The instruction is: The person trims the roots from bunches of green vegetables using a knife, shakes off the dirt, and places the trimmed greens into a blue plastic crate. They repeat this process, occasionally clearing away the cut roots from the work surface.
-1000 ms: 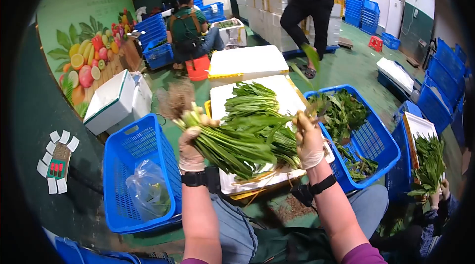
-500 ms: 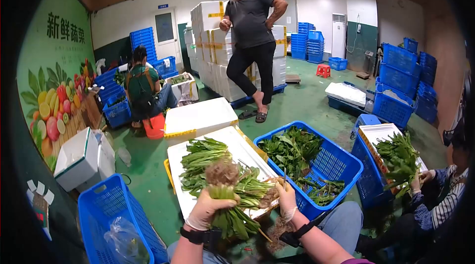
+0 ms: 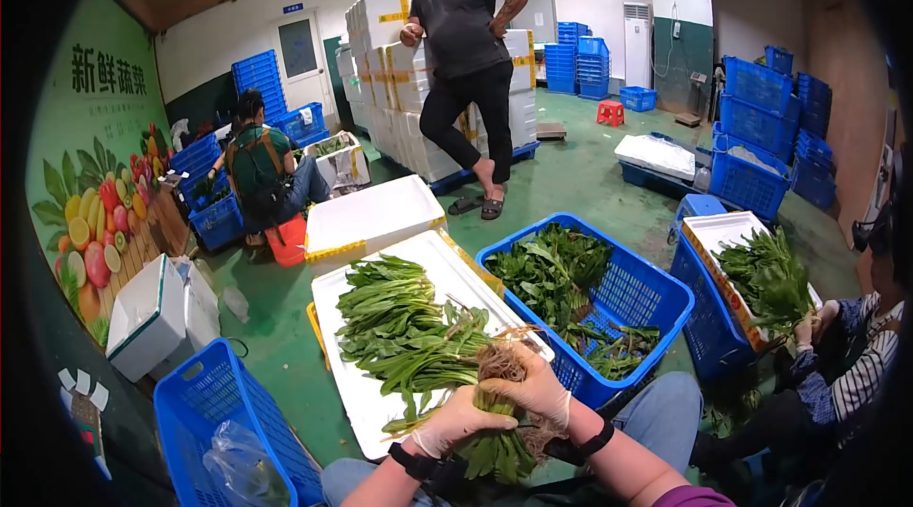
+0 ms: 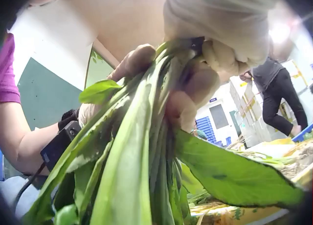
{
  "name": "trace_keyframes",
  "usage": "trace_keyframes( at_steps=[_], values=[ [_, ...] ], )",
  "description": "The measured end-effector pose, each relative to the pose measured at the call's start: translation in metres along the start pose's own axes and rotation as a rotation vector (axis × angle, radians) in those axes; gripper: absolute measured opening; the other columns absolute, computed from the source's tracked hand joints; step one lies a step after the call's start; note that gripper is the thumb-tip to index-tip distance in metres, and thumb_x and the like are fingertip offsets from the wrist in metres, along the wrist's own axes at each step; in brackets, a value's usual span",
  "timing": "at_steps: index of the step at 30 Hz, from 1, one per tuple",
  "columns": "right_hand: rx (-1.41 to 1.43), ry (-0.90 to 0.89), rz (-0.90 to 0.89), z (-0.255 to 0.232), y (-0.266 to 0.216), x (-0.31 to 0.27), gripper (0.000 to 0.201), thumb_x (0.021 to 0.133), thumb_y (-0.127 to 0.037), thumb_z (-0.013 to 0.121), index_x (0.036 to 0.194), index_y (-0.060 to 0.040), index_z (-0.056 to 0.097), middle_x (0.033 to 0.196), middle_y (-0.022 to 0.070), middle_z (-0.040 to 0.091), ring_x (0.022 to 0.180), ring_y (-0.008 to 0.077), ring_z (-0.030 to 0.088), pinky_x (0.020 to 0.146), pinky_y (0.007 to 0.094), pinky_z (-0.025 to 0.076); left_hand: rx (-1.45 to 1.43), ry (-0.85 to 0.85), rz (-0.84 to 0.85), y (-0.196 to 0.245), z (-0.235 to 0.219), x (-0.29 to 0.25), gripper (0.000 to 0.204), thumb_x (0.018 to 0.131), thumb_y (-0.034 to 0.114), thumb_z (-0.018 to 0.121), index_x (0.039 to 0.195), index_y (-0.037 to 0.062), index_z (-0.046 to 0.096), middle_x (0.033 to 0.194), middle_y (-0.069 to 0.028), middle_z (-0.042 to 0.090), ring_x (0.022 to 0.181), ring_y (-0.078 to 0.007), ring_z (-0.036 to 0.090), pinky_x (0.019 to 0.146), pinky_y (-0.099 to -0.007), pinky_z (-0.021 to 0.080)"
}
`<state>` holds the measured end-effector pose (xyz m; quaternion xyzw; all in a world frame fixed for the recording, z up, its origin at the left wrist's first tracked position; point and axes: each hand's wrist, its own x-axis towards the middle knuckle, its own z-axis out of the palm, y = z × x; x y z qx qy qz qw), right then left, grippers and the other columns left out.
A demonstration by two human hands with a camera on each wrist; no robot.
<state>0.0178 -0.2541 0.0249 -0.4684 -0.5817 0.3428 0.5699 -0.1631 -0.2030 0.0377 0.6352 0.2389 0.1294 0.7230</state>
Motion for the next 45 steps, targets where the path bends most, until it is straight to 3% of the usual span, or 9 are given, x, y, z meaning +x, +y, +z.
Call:
trace_keyframes(
  at_steps=[16, 18, 20, 25, 27, 34, 38, 40, 45],
  values=[
    [-0.097, -0.051, -0.085, -0.019, 0.017, -0.016, 0.025, 0.091, -0.008, 0.075, 0.113, -0.0003, 0.066, 0.104, 0.0037, 0.07, 0.099, 0.0142, 0.064, 0.09, 0.0299, 0.052, -0.499, -0.112, -0.067, -0.029, 0.038, 0.014, 0.05, 0.083, -0.003, 0.074, 0.131, 0.0003, 0.058, 0.118, -0.0106, 0.067, 0.107, -0.0205, 0.067, 0.093, -0.0362, 0.057],
    [0.23, -0.055, 0.27, -0.018, 0.01, -0.021, 0.043, 0.088, -0.016, 0.079, 0.125, -0.0015, 0.063, 0.118, 0.0093, 0.069, 0.111, 0.0168, 0.063, 0.096, 0.032, 0.05, -0.348, -0.071, 0.032, -0.016, 0.046, 0.01, 0.042, 0.088, 0.0, 0.072, 0.128, -0.0005, 0.059, 0.118, -0.0109, 0.068, 0.106, -0.0199, 0.067, 0.091, -0.0367, 0.058],
    [-0.136, -0.018, 0.173, -0.036, 0.019, -0.029, 0.052, 0.094, -0.025, 0.072, 0.137, -0.0009, 0.055, 0.131, 0.0116, 0.064, 0.122, 0.0211, 0.058, 0.104, 0.0348, 0.046, -0.446, -0.039, -0.051, -0.043, 0.049, 0.021, 0.035, 0.087, 0.004, 0.074, 0.12, 0.0002, 0.063, 0.109, -0.0062, 0.07, 0.097, -0.0173, 0.068, 0.086, -0.0338, 0.057],
    [0.028, 0.188, 0.303, -0.072, 0.026, -0.08, 0.054, 0.106, -0.041, 0.049, 0.145, -0.0036, 0.052, 0.099, 0.0006, 0.056, 0.081, 0.0099, 0.049, 0.075, 0.024, 0.043, 0.216, 0.263, -0.015, -0.084, 0.053, 0.038, 0.03, 0.08, 0.008, 0.075, 0.109, 0.0024, 0.067, 0.096, -0.0047, 0.072, 0.089, -0.0163, 0.068, 0.08, -0.0337, 0.054],
    [0.079, 0.224, 0.321, -0.064, 0.02, -0.103, 0.051, 0.107, -0.041, 0.047, 0.143, -0.0057, 0.056, 0.088, -0.0048, 0.052, 0.067, 0.0026, 0.035, 0.061, 0.0171, 0.031, 0.572, 0.41, 0.009, -0.085, 0.06, 0.042, 0.042, 0.074, 0.023, 0.077, 0.11, 0.0045, 0.065, 0.092, -0.0183, 0.072, 0.089, -0.0347, 0.07, 0.081, -0.0445, 0.054],
    [0.253, 0.165, 0.356, -0.038, 0.02, -0.122, 0.065, 0.104, -0.034, 0.057, 0.155, -0.0025, 0.034, 0.086, -0.0029, 0.053, 0.077, 0.0053, 0.047, 0.069, 0.0194, 0.04, 0.829, 0.519, 0.001, -0.092, 0.068, 0.05, 0.034, 0.076, 0.024, 0.073, 0.104, 0.0072, 0.063, 0.087, -0.0221, 0.07, 0.088, -0.0437, 0.067, 0.08, -0.052, 0.053],
    [0.265, 0.498, 0.156, -0.035, 0.038, -0.097, 0.06, 0.09, -0.008, 0.073, 0.143, -0.0008, 0.048, 0.102, 0.0051, 0.063, 0.098, 0.0127, 0.057, 0.089, 0.0294, 0.048, 0.946, 0.469, -0.004, -0.076, 0.075, 0.047, 0.038, 0.075, 0.022, 0.074, 0.108, 0.0074, 0.06, 0.084, -0.0208, 0.07, 0.084, -0.044, 0.067, 0.077, -0.0521, 0.052],
    [-0.365, 0.439, 0.03, -0.061, 0.029, -0.086, 0.042, 0.086, -0.007, 0.075, 0.126, -0.0019, 0.065, 0.105, 0.009, 0.065, 0.104, 0.0181, 0.06, 0.093, 0.0309, 0.048, 1.002, 0.365, 0.018, -0.077, 0.078, 0.046, 0.046, 0.075, 0.02, 0.076, 0.115, 0.009, 0.055, 0.082, -0.0195, 0.07, 0.08, -0.0441, 0.066, 0.075, -0.0519, 0.052],
    [-0.094, 0.041, 0.268, -0.072, 0.041, -0.082, 0.026, 0.081, -0.007, 0.08, 0.105, -0.0002, 0.073, 0.097, 0.0065, 0.067, 0.092, 0.0142, 0.064, 0.083, 0.0288, 0.051, 0.972, 0.229, -0.052, -0.076, 0.078, 0.045, 0.074, 0.074, 0.023, 0.08, 0.136, 0.0116, 0.04, 0.094, -0.0235, 0.069, 0.089, -0.0486, 0.066, 0.081, -0.055, 0.053]
  ],
)
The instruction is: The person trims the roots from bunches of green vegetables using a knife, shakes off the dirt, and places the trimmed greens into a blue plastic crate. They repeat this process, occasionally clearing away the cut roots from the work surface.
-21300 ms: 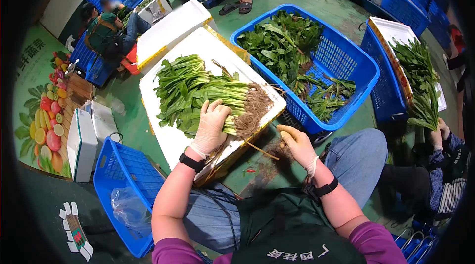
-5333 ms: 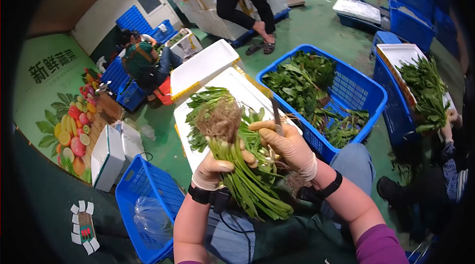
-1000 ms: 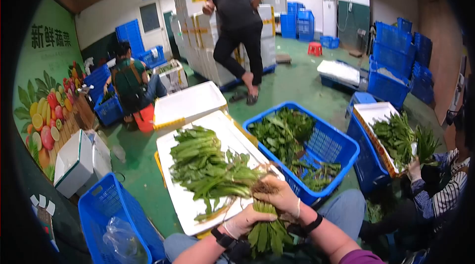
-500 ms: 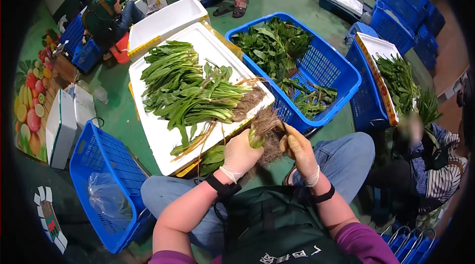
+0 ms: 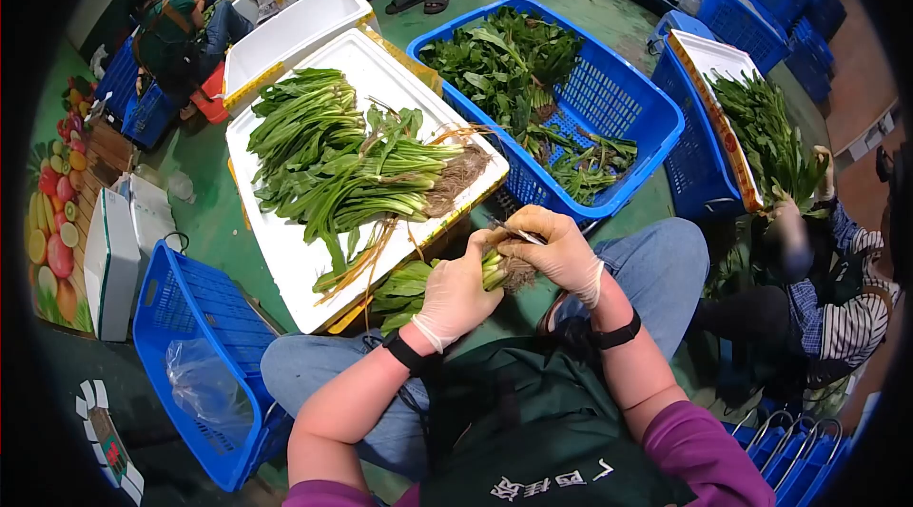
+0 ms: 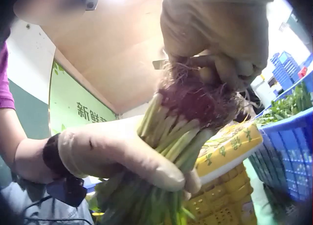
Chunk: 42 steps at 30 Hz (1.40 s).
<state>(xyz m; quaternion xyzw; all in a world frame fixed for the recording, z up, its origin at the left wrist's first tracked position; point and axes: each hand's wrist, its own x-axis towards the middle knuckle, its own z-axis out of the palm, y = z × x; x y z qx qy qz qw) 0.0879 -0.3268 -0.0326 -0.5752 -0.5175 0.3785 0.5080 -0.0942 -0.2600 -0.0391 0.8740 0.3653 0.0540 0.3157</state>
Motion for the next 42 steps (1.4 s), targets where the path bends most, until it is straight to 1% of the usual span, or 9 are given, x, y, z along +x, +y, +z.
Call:
trace_keyframes(
  at_steps=[13, 16, 25, 27, 29, 31, 33, 36, 42],
  values=[
    [-0.176, -0.259, 0.078, 0.007, 0.014, -0.006, 0.025, 0.08, -0.017, 0.079, 0.102, -0.0048, 0.076, 0.093, 0.0072, 0.069, 0.087, 0.0209, 0.065, 0.081, 0.0315, 0.051, -0.046, -0.036, 0.151, -0.019, 0.022, -0.013, 0.056, 0.073, 0.021, 0.075, 0.123, 0.0048, 0.056, 0.084, -0.0198, 0.07, 0.083, -0.0417, 0.068, 0.079, -0.0502, 0.054],
    [-0.189, -0.251, 0.07, 0.012, 0.023, -0.004, 0.025, 0.081, -0.019, 0.077, 0.101, -0.005, 0.076, 0.096, 0.0076, 0.068, 0.09, 0.0234, 0.066, 0.082, 0.0327, 0.051, -0.051, -0.126, 0.045, -0.024, 0.022, -0.01, 0.056, 0.074, 0.023, 0.078, 0.123, 0.0051, 0.057, 0.1, -0.02, 0.071, 0.096, -0.039, 0.068, 0.087, -0.0455, 0.055],
    [-0.248, -0.222, 0.033, 0.028, 0.03, -0.004, 0.021, 0.084, -0.015, 0.076, 0.1, -0.0008, 0.074, 0.098, 0.0103, 0.067, 0.091, 0.023, 0.065, 0.083, 0.0342, 0.051, -0.382, -0.175, -0.009, -0.047, 0.036, -0.005, 0.043, 0.073, 0.012, 0.082, 0.112, 0.0015, 0.067, 0.099, -0.0087, 0.073, 0.093, -0.0201, 0.069, 0.089, -0.0343, 0.054],
    [0.018, -0.115, -0.013, 0.029, 0.03, -0.002, 0.022, 0.087, -0.016, 0.075, 0.104, -0.0022, 0.075, 0.101, 0.0088, 0.068, 0.095, 0.0214, 0.065, 0.088, 0.0336, 0.051, -0.7, -0.292, -0.035, -0.04, 0.023, 0.002, 0.036, 0.076, 0.006, 0.08, 0.11, 0.0013, 0.067, 0.098, -0.0042, 0.072, 0.091, -0.0139, 0.066, 0.086, -0.0309, 0.053],
    [0.335, -0.049, 0.118, 0.019, 0.031, 0.002, 0.049, 0.099, -0.028, 0.066, 0.139, -0.0009, 0.056, 0.115, 0.0089, 0.064, 0.107, 0.0157, 0.06, 0.099, 0.0325, 0.047, -0.905, -0.281, -0.182, -0.033, 0.004, 0.006, 0.029, 0.079, 0.005, 0.079, 0.105, 0.0014, 0.068, 0.098, -0.0038, 0.072, 0.087, -0.0119, 0.066, 0.085, -0.0287, 0.053],
    [0.029, 0.163, -0.069, 0.003, 0.032, 0.004, 0.053, 0.101, -0.04, 0.06, 0.138, -0.0031, 0.057, 0.116, 0.0154, 0.059, 0.112, 0.0248, 0.06, 0.099, 0.0325, 0.046, -1.168, -0.329, -0.238, -0.035, -0.01, 0.008, 0.03, 0.079, 0.002, 0.078, 0.107, 0.001, 0.066, 0.099, -0.0074, 0.072, 0.09, -0.0155, 0.068, 0.086, -0.031, 0.054],
    [-0.124, 0.129, -0.024, -0.007, 0.024, -0.005, 0.055, 0.109, -0.044, 0.036, 0.143, -0.0044, 0.053, 0.112, 0.0162, 0.059, 0.107, 0.0288, 0.057, 0.098, 0.0341, 0.044, -1.267, -0.315, -0.277, -0.038, -0.016, 0.009, 0.032, 0.08, -0.001, 0.075, 0.111, -0.0004, 0.063, 0.099, -0.0117, 0.073, 0.092, -0.0199, 0.07, 0.087, -0.0334, 0.056],
    [-0.177, 0.064, -0.166, 0.002, 0.02, -0.013, 0.044, 0.109, -0.029, 0.043, 0.143, -0.0044, 0.053, 0.104, 0.0128, 0.058, 0.1, 0.0244, 0.056, 0.09, 0.0337, 0.044, -1.279, -0.265, -0.234, -0.045, -0.021, 0.014, 0.037, 0.082, -0.002, 0.074, 0.117, -0.0004, 0.062, 0.103, -0.0125, 0.073, 0.095, -0.0199, 0.069, 0.088, -0.0342, 0.056],
    [0.228, -0.131, 0.11, 0.024, 0.008, -0.024, 0.055, 0.096, -0.022, 0.067, 0.144, -0.0007, 0.049, 0.091, 0.0057, 0.064, 0.086, 0.0148, 0.061, 0.082, 0.0279, 0.05, -0.879, -0.121, -0.069, -0.043, -0.008, 0.018, 0.047, 0.08, 0.004, 0.08, 0.123, 0.0018, 0.062, 0.115, -0.0067, 0.069, 0.1, -0.016, 0.066, 0.09, -0.0329, 0.054]
  ],
)
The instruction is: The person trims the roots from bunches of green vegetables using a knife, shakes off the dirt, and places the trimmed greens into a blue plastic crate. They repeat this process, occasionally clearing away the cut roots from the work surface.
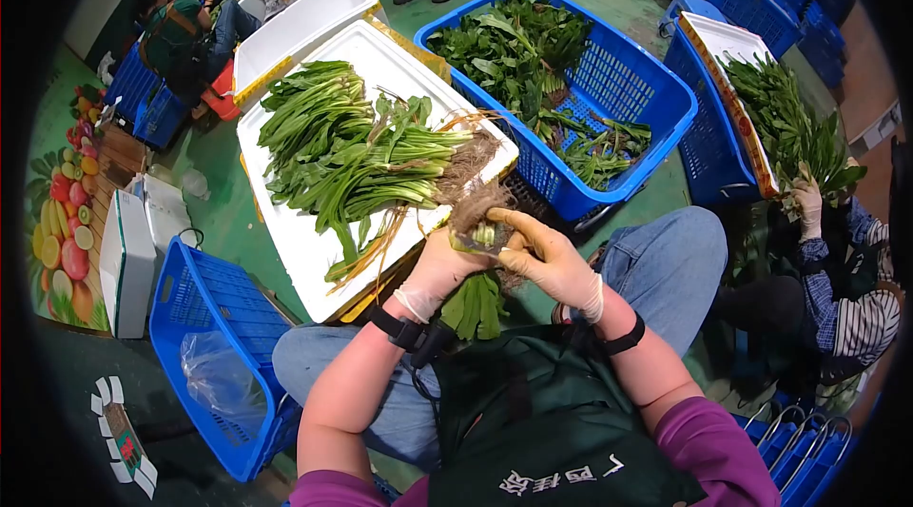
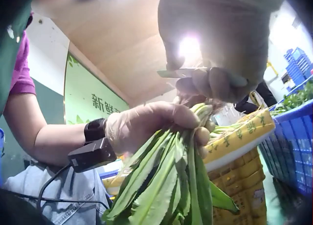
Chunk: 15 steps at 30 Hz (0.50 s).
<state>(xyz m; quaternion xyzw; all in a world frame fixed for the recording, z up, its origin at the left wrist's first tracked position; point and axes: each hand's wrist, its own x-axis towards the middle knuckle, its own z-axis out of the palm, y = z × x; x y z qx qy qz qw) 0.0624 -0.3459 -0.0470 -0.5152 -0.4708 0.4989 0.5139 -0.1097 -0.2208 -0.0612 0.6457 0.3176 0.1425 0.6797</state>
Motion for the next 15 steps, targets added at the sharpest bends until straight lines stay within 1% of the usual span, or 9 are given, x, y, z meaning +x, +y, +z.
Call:
trace_keyframes(
  at_steps=[3, 5, 7, 8, 9, 11, 12, 13, 15],
  values=[
    [-0.104, 0.114, -0.04, 0.013, 0.001, 0.001, 0.059, 0.094, -0.023, 0.071, 0.143, -0.0005, 0.047, 0.088, 0.0032, 0.064, 0.083, 0.0125, 0.06, 0.079, 0.0283, 0.05, 0.015, 0.083, 0.101, 0.005, 0.018, -0.004, 0.034, 0.079, 0.01, 0.08, 0.11, -0.0001, 0.07, 0.104, -0.0033, 0.073, 0.092, -0.0121, 0.067, 0.084, -0.0302, 0.055],
    [-0.099, 0.15, -0.021, 0.019, 0.0, 0.004, 0.054, 0.091, -0.024, 0.074, 0.134, 0.0006, 0.053, 0.086, 0.0027, 0.062, 0.081, 0.0104, 0.057, 0.078, 0.0287, 0.05, 0.012, 0.072, 0.087, 0.01, 0.021, -0.005, 0.038, 0.079, 0.009, 0.08, 0.114, 0.0004, 0.068, 0.107, -0.0042, 0.073, 0.094, -0.0118, 0.067, 0.086, -0.03, 0.054],
    [-0.086, 0.217, -0.005, 0.022, 0.005, 0.008, 0.049, 0.089, -0.022, 0.077, 0.128, 0.0004, 0.058, 0.086, 0.0018, 0.062, 0.081, 0.0092, 0.057, 0.077, 0.0281, 0.05, 0.264, 0.091, 0.14, 0.006, 0.023, -0.003, 0.042, 0.078, 0.005, 0.079, 0.118, 0.0002, 0.065, 0.109, -0.0039, 0.072, 0.095, -0.0113, 0.066, 0.087, -0.0301, 0.054],
    [-0.055, 0.228, -0.027, 0.021, 0.005, 0.011, 0.042, 0.087, -0.018, 0.079, 0.121, -0.0012, 0.061, 0.088, 0.0005, 0.062, 0.081, 0.0074, 0.056, 0.076, 0.0269, 0.05, 0.201, -0.036, 0.147, 0.007, 0.018, -0.003, 0.043, 0.078, 0.002, 0.078, 0.119, 0.0, 0.063, 0.109, -0.003, 0.07, 0.096, -0.0113, 0.065, 0.088, -0.0299, 0.053],
    [-0.055, 0.231, -0.023, 0.018, 0.007, 0.013, 0.042, 0.087, -0.018, 0.079, 0.121, -0.0012, 0.061, 0.088, 0.0005, 0.062, 0.081, 0.0074, 0.056, 0.076, 0.0269, 0.05, 0.199, -0.04, 0.144, 0.008, 0.014, -0.004, 0.043, 0.078, 0.002, 0.078, 0.119, 0.0, 0.063, 0.109, -0.003, 0.07, 0.096, -0.0113, 0.065, 0.088, -0.0299, 0.053],
    [0.234, 0.153, -0.029, 0.011, 0.013, 0.015, 0.039, 0.086, -0.015, 0.079, 0.12, -0.0032, 0.062, 0.088, -0.0011, 0.062, 0.08, 0.0062, 0.054, 0.074, 0.0259, 0.049, -0.109, -0.288, -0.139, 0.016, 0.009, -0.007, 0.045, 0.08, 0.002, 0.077, 0.123, -0.0002, 0.062, 0.11, -0.0054, 0.068, 0.098, -0.0124, 0.063, 0.089, -0.0302, 0.052],
    [0.378, 0.151, -0.009, 0.014, 0.013, 0.014, 0.031, 0.087, -0.015, 0.078, 0.113, -0.0035, 0.066, 0.086, -0.002, 0.062, 0.079, 0.0057, 0.054, 0.073, 0.025, 0.048, -0.171, -0.289, -0.106, 0.02, 0.009, -0.008, 0.04, 0.08, 0.002, 0.077, 0.118, -0.0011, 0.065, 0.106, -0.0062, 0.071, 0.096, -0.0115, 0.065, 0.088, -0.0295, 0.053],
    [0.378, 0.155, -0.009, 0.013, 0.013, 0.014, 0.031, 0.087, -0.015, 0.078, 0.113, -0.0035, 0.066, 0.086, -0.002, 0.062, 0.079, 0.0057, 0.054, 0.073, 0.025, 0.048, -0.171, -0.293, -0.106, 0.017, 0.007, -0.007, 0.04, 0.08, 0.002, 0.077, 0.118, -0.0011, 0.065, 0.106, -0.0062, 0.071, 0.096, -0.0115, 0.065, 0.088, -0.0295, 0.053],
    [0.097, 0.194, 0.031, 0.01, 0.014, 0.015, 0.025, 0.087, -0.014, 0.076, 0.107, -0.0026, 0.069, 0.083, -0.003, 0.061, 0.079, 0.0052, 0.055, 0.073, 0.0241, 0.049, -0.197, -0.429, -0.225, 0.013, 0.003, -0.005, 0.036, 0.08, 0.004, 0.079, 0.114, -0.0006, 0.068, 0.103, -0.0072, 0.073, 0.095, -0.0137, 0.067, 0.09, -0.0298, 0.053]
  ],
)
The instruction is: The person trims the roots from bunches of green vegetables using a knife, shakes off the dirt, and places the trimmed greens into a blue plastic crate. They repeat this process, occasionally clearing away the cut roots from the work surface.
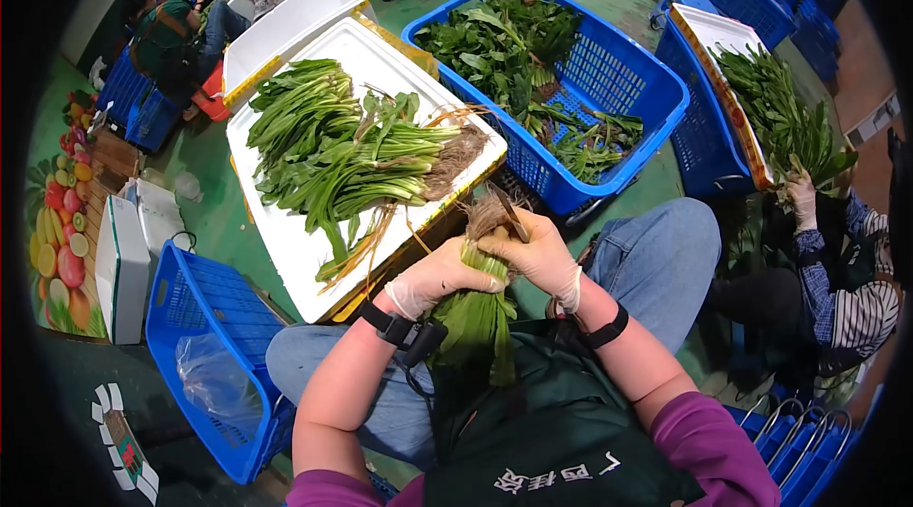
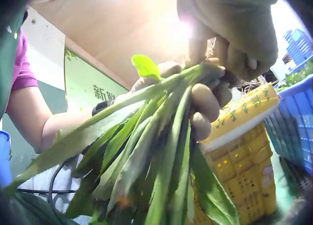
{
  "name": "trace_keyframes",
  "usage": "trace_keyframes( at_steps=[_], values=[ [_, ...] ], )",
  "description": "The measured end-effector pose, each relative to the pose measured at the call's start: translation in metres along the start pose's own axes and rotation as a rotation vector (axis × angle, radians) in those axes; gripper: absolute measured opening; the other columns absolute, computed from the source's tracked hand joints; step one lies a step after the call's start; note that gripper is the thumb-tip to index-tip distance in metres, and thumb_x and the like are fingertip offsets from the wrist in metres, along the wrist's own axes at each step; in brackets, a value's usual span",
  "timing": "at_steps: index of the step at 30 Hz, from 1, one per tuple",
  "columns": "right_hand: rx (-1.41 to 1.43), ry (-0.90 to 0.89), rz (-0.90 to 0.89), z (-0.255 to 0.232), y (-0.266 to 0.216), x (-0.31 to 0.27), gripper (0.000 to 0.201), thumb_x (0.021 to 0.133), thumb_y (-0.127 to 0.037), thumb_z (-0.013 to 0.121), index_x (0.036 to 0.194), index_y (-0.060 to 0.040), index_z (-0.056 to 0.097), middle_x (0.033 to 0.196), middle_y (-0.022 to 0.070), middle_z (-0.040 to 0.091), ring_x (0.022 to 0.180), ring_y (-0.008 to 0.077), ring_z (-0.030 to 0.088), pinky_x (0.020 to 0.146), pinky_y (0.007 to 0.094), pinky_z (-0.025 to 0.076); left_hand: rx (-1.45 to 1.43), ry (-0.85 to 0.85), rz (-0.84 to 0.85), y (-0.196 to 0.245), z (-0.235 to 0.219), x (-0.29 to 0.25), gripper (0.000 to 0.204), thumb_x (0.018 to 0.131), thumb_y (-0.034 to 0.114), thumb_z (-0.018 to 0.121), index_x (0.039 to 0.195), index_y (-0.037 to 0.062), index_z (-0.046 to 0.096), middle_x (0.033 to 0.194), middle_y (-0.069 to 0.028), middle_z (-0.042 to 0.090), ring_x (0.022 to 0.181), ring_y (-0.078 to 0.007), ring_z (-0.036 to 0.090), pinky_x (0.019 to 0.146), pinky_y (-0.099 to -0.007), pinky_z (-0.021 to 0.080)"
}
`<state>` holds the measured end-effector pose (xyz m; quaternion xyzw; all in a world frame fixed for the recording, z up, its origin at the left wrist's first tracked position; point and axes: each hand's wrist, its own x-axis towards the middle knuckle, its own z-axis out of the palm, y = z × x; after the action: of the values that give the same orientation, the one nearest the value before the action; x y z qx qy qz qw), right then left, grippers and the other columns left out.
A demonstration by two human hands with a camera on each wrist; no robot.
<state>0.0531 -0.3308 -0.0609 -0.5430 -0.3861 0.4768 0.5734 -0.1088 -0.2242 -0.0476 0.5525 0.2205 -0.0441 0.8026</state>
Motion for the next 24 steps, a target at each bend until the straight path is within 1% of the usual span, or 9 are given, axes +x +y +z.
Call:
trace_keyframes(
  at_steps=[1, 5, 7, 11, 13, 20, 22, 23, 24],
  values=[
    [-0.008, 0.033, -0.006, 0.002, -0.001, -0.001, 0.02, 0.087, -0.013, 0.076, 0.102, -0.002, 0.07, 0.083, -0.0021, 0.063, 0.078, 0.0053, 0.057, 0.073, 0.0236, 0.049, -0.032, -0.018, 0.017, -0.003, 0.001, 0.0, 0.034, 0.079, 0.007, 0.08, 0.111, -0.0002, 0.07, 0.103, -0.0087, 0.074, 0.097, -0.0158, 0.069, 0.091, -0.031, 0.053],
    [0.131, 0.06, 0.019, 0.004, 0.004, -0.002, 0.018, 0.087, -0.012, 0.075, 0.101, -0.0009, 0.071, 0.085, 0.0, 0.067, 0.077, 0.0067, 0.06, 0.072, 0.0248, 0.05, -0.101, -0.081, 0.009, -0.007, 0.0, 0.001, 0.035, 0.079, 0.009, 0.08, 0.111, -0.0009, 0.07, 0.103, -0.009, 0.074, 0.097, -0.017, 0.069, 0.093, -0.0322, 0.052],
    [0.247, 0.103, 0.078, 0.005, 0.002, -0.003, 0.016, 0.089, -0.011, 0.074, 0.1, 0.0, 0.07, 0.088, 0.0024, 0.07, 0.076, 0.0082, 0.062, 0.071, 0.026, 0.051, -0.089, -0.096, 0.028, -0.007, 0.0, 0.002, 0.036, 0.079, 0.012, 0.08, 0.111, -0.0013, 0.07, 0.103, -0.0093, 0.074, 0.097, -0.0175, 0.069, 0.094, -0.0334, 0.052],
    [0.243, 0.163, 0.072, 0.007, 0.003, -0.006, 0.015, 0.09, -0.01, 0.072, 0.101, 0.0007, 0.07, 0.088, 0.0033, 0.07, 0.076, 0.0093, 0.063, 0.07, 0.026, 0.052, -0.123, -0.107, 0.007, -0.006, 0.002, 0.002, 0.037, 0.079, 0.012, 0.079, 0.111, -0.0014, 0.07, 0.103, -0.0092, 0.074, 0.098, -0.0177, 0.069, 0.095, -0.033, 0.052],
    [0.348, 0.179, 0.146, 0.006, 0.007, -0.005, 0.013, 0.09, -0.009, 0.072, 0.099, 0.0007, 0.069, 0.088, 0.0042, 0.07, 0.076, 0.0101, 0.064, 0.07, 0.0251, 0.052, -0.106, -0.123, 0.014, -0.006, 0.004, 0.004, 0.036, 0.078, 0.01, 0.079, 0.112, -0.0012, 0.07, 0.103, -0.0088, 0.074, 0.099, -0.0178, 0.069, 0.096, -0.033, 0.051],
    [0.475, 0.225, 0.168, 0.007, 0.007, -0.004, 0.013, 0.091, -0.007, 0.071, 0.101, 0.0003, 0.068, 0.09, 0.0049, 0.07, 0.076, 0.011, 0.065, 0.069, 0.025, 0.053, -0.14, -0.073, 0.027, -0.007, 0.012, 0.006, 0.039, 0.079, 0.007, 0.077, 0.116, -0.0005, 0.068, 0.105, -0.0087, 0.073, 0.099, -0.0173, 0.068, 0.095, -0.0333, 0.051],
    [0.531, 0.225, 0.179, 0.007, 0.006, -0.004, 0.014, 0.092, -0.008, 0.071, 0.103, 0.0005, 0.068, 0.091, 0.0038, 0.07, 0.079, 0.0114, 0.065, 0.074, 0.0258, 0.054, -0.128, -0.046, 0.0, -0.007, 0.012, 0.006, 0.035, 0.079, 0.006, 0.076, 0.113, 0.0, 0.068, 0.106, -0.0085, 0.072, 0.098, -0.017, 0.067, 0.093, -0.0324, 0.052],
    [0.531, 0.226, 0.178, 0.006, 0.004, -0.004, 0.014, 0.092, -0.008, 0.071, 0.103, 0.0005, 0.068, 0.091, 0.0038, 0.07, 0.079, 0.0114, 0.065, 0.074, 0.0258, 0.054, -0.127, -0.048, 0.0, -0.004, 0.013, 0.005, 0.035, 0.079, 0.006, 0.076, 0.113, 0.0, 0.068, 0.106, -0.0085, 0.072, 0.098, -0.017, 0.067, 0.093, -0.0324, 0.052],
    [0.431, 0.212, 0.16, 0.004, 0.002, -0.004, 0.019, 0.095, -0.013, 0.069, 0.109, 0.0005, 0.067, 0.098, 0.0053, 0.07, 0.087, 0.0122, 0.065, 0.08, 0.0268, 0.053, -0.13, -0.006, 0.032, 0.0, 0.016, 0.003, 0.034, 0.08, 0.006, 0.075, 0.112, 0.0001, 0.067, 0.106, -0.0085, 0.072, 0.097, -0.0171, 0.067, 0.091, -0.0321, 0.052]
  ],
)
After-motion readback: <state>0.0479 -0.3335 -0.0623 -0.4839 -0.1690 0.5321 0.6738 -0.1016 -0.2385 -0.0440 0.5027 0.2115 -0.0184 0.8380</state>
